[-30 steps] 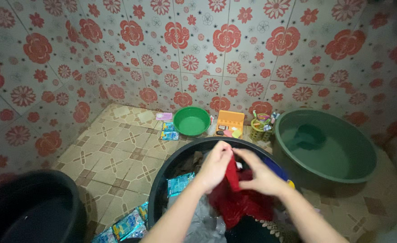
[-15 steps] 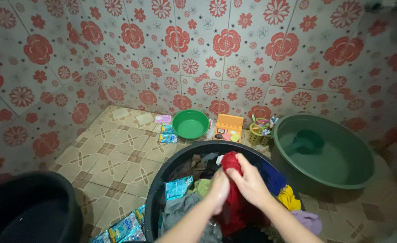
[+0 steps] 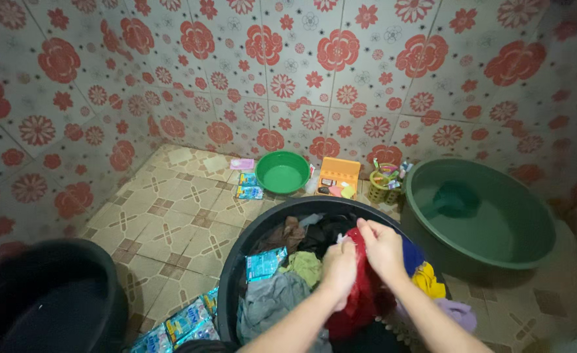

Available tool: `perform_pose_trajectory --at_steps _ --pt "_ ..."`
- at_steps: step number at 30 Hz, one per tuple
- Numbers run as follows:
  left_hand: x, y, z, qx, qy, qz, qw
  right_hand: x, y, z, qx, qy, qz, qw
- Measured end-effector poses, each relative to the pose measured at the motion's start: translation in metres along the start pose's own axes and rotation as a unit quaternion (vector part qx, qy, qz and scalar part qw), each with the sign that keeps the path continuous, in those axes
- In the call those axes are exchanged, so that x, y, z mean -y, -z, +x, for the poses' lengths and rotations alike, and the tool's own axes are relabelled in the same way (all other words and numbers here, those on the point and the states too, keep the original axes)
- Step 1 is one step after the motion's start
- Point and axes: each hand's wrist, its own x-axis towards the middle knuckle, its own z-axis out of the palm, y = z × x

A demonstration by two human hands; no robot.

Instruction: The person cuts open a laundry detergent packet with scissors, hangs it on a wall rack, and then washes red and white clothing items by hand in a large basin.

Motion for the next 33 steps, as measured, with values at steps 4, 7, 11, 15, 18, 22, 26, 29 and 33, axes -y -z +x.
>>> perform_pose_trajectory --at_steps 4,7,11,15,18,22,26,29,33 --pt "-0.004 0.027 0.011 0.013 -0.035 -0.217 0.975 0.001 -0.017 -0.029 0.024 0.149 0.085 0.985" --pt "-0.008 0.012 0.002 0.029 0.086 -0.240 0.966 0.006 -0.012 -0.028 0.021 0.158 0.010 0.987" --pt "-0.008 0.005 -0.012 0.036 0.019 -0.029 0.999 0.014 0.003 -0.004 -0.013 0.087 0.022 0.996" --pt "0.004 0.011 0.008 0.054 0.044 -0.273 0.959 0.021 -0.013 -0.050 0.031 0.204 0.035 0.978" --pt "0.015 0.004 0.008 0.069 0.073 -0.286 0.953 0.020 -0.004 -0.027 0.014 0.250 0.048 0.967" --pt "0.015 -0.004 0.001 0.050 0.023 -0.095 0.994 0.014 0.010 0.004 -0.025 0.120 0.020 0.992" --pt "0.003 0.016 0.021 0.078 0.069 -0.399 0.911 0.027 -0.009 -0.040 0.013 0.187 0.059 0.980" --pt "-0.007 0.011 0.012 0.042 0.043 -0.261 0.963 0.030 -0.005 -0.027 0.009 0.208 0.096 0.973" --pt "-0.007 0.003 -0.002 0.044 0.030 -0.099 0.994 0.023 0.014 0.007 -0.067 0.095 -0.022 0.993"
